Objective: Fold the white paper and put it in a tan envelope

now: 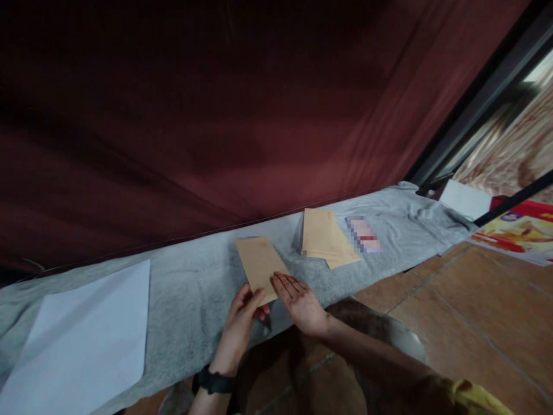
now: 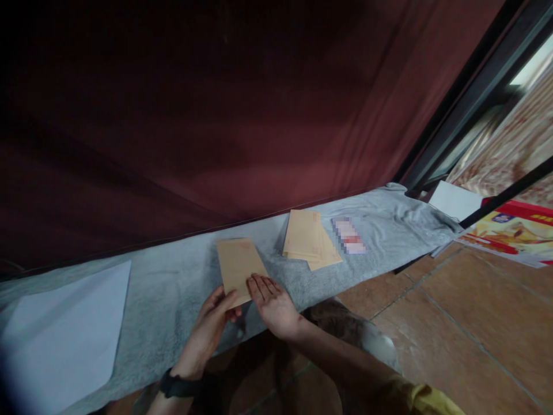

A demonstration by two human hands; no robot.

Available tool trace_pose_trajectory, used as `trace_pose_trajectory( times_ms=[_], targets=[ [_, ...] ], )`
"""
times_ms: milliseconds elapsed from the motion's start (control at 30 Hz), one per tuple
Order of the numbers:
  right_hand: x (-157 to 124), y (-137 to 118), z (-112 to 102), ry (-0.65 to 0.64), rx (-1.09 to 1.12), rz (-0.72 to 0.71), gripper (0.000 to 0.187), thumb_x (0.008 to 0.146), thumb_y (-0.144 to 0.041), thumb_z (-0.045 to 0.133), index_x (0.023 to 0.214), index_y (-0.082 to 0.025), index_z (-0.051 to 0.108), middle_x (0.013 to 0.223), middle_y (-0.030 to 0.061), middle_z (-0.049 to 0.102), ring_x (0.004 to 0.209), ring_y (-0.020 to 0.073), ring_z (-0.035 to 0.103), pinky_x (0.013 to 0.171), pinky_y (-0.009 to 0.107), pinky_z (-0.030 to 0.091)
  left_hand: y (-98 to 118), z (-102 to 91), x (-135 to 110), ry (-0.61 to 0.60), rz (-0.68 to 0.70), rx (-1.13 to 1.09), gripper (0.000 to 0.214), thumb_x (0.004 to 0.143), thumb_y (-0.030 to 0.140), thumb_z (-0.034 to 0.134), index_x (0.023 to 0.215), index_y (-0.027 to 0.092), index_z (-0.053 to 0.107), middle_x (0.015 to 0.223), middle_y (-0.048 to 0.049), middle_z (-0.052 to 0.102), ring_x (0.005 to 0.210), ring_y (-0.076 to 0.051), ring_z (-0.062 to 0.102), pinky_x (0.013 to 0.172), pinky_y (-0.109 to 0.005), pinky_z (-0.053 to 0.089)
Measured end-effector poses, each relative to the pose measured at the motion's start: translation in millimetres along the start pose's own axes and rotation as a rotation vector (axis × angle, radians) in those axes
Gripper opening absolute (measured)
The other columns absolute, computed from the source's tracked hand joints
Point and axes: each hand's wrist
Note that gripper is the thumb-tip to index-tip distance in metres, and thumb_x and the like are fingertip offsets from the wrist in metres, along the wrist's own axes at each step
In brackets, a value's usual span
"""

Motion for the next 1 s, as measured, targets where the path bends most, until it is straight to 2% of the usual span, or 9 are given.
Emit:
trace_pose_trajectory(
  times_ms=[100, 200, 300, 333, 400, 500, 567, 700, 1000],
  targets=[
    [4, 6, -9, 0.057, 0.083, 0.037, 0.063, 0.090, 0.000, 0.038, 0.151, -0.010, 0.041, 0.153, 0.0160, 0.050, 0.140, 0.0238, 0.049, 0.114, 0.039, 0.045, 0, -5.1, -1, -0.010, 0.034, -0.124, 0.039, 0.076, 0.052, 0.075, 0.090, 0.018, 0.065, 0.081, -0.0016, 0.068, 0.066, -0.013, 0.064, 0.060, -0.025, 0.048],
    [8, 17, -23, 0.184, 0.306, 0.135, 0.055, 0.093, -0.003, 0.032, 0.146, -0.013, 0.047, 0.146, 0.0148, 0.057, 0.132, 0.0216, 0.056, 0.108, 0.038, 0.050, -2, -12.3, 1, -0.020, 0.022, -0.154, 0.043, 0.077, 0.056, 0.073, 0.090, 0.016, 0.067, 0.084, -0.0055, 0.070, 0.074, -0.016, 0.066, 0.066, -0.027, 0.050],
    [16, 38, -37, 0.415, 0.577, 0.429, 0.034, 0.102, -0.023, 0.036, 0.125, -0.018, 0.060, 0.119, 0.0124, 0.072, 0.109, 0.0228, 0.068, 0.093, 0.038, 0.056, -4, -16.8, 4, -0.009, 0.016, -0.100, 0.040, 0.073, 0.051, 0.079, 0.087, 0.016, 0.067, 0.084, -0.0048, 0.070, 0.075, -0.016, 0.065, 0.067, -0.027, 0.049],
    [19, 48, -42, 0.531, 0.647, 0.554, 0.029, 0.103, -0.031, 0.040, 0.114, -0.019, 0.063, 0.107, 0.0109, 0.074, 0.102, 0.0234, 0.068, 0.088, 0.038, 0.057, -5, -17.5, 4, -0.011, 0.018, -0.074, 0.038, 0.072, 0.050, 0.079, 0.086, 0.017, 0.067, 0.083, -0.0042, 0.069, 0.075, -0.016, 0.064, 0.068, -0.027, 0.048],
    [24, 68, -51, 0.735, 0.856, 0.689, 0.026, 0.100, -0.039, 0.046, 0.106, -0.019, 0.062, 0.103, 0.0075, 0.072, 0.099, 0.0209, 0.067, 0.087, 0.035, 0.056, -6, -18.3, 4, -0.021, 0.017, -0.038, 0.036, 0.073, 0.049, 0.078, 0.085, 0.017, 0.068, 0.083, -0.0038, 0.069, 0.077, -0.016, 0.064, 0.069, -0.027, 0.048],
    [28, 95, -56, 0.962, 1.307, 0.847, 0.015, 0.093, -0.036, 0.060, 0.098, -0.022, 0.059, 0.088, -0.0011, 0.068, 0.075, 0.0128, 0.065, 0.067, 0.023, 0.055, -7, -19.1, 3, -0.013, 0.015, -0.007, 0.036, 0.074, 0.050, 0.077, 0.086, 0.017, 0.068, 0.083, -0.0037, 0.069, 0.078, -0.017, 0.064, 0.071, -0.027, 0.048],
    [27, 107, -54, 1.040, 1.552, 0.966, 0.011, 0.087, -0.027, 0.066, 0.091, -0.023, 0.057, 0.078, -0.0061, 0.064, 0.060, 0.0089, 0.060, 0.054, 0.018, 0.051, -8, -20.1, 2, -0.007, 0.019, 0.011, 0.036, 0.074, 0.050, 0.077, 0.086, 0.017, 0.068, 0.084, -0.0042, 0.069, 0.079, -0.017, 0.064, 0.072, -0.027, 0.048],
    [21, 118, -43, 1.063, 1.679, 1.088, 0.019, 0.084, -0.014, 0.064, 0.081, -0.024, 0.049, 0.065, -0.0105, 0.057, 0.046, 0.0061, 0.053, 0.045, 0.014, 0.047, -10, -22.8, 3, -0.006, 0.016, 0.036, 0.037, 0.073, 0.050, 0.078, 0.087, 0.017, 0.069, 0.085, -0.0052, 0.070, 0.080, -0.018, 0.064, 0.073, -0.028, 0.048],
    [16, 123, -44, 0.925, 1.869, 1.183, 0.024, 0.087, -0.003, 0.050, 0.077, -0.025, 0.049, 0.058, -0.0076, 0.059, 0.051, 0.0111, 0.062, 0.064, 0.025, 0.063, -11, -25.7, 4, -0.006, 0.008, 0.062, 0.036, 0.074, 0.051, 0.077, 0.086, 0.018, 0.069, 0.083, -0.0039, 0.070, 0.079, -0.018, 0.065, 0.073, -0.027, 0.048]
  ],
)
Point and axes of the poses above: each hand's wrist, its own x-axis towards the middle knuckle, its own z-axis out of the palm, y = z × x
